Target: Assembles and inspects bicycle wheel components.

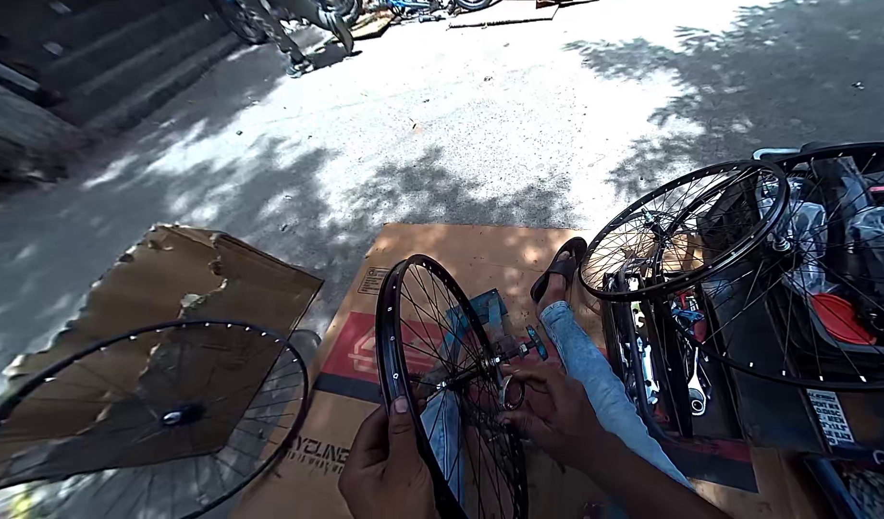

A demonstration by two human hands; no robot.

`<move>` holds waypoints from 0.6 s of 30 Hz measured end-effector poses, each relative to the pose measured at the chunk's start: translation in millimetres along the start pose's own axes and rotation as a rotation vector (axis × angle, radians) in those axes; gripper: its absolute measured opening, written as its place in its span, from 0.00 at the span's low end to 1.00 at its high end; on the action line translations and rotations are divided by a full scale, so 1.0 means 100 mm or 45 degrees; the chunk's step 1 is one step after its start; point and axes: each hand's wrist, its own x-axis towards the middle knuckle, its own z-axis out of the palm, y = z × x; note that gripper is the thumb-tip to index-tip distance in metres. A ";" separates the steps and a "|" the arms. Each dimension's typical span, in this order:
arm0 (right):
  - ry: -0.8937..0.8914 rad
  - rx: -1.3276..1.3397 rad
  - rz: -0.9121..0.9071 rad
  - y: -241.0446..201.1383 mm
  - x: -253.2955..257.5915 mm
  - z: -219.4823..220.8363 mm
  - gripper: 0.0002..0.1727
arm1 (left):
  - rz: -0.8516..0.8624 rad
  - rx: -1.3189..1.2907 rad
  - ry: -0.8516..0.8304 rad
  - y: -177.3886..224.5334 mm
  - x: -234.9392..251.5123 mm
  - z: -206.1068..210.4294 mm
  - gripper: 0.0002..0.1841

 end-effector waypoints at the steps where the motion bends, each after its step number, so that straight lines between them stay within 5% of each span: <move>1: 0.001 -0.049 -0.055 0.04 0.07 0.04 0.27 | -0.001 0.008 -0.002 0.00 0.00 0.00 0.09; 8: -0.050 -0.176 -0.273 0.12 0.36 0.29 0.25 | -0.028 -0.021 -0.008 0.01 -0.01 0.00 0.10; 18: -0.349 0.107 -0.299 0.20 0.45 0.46 0.25 | -0.021 -0.028 -0.017 -0.01 -0.01 -0.02 0.10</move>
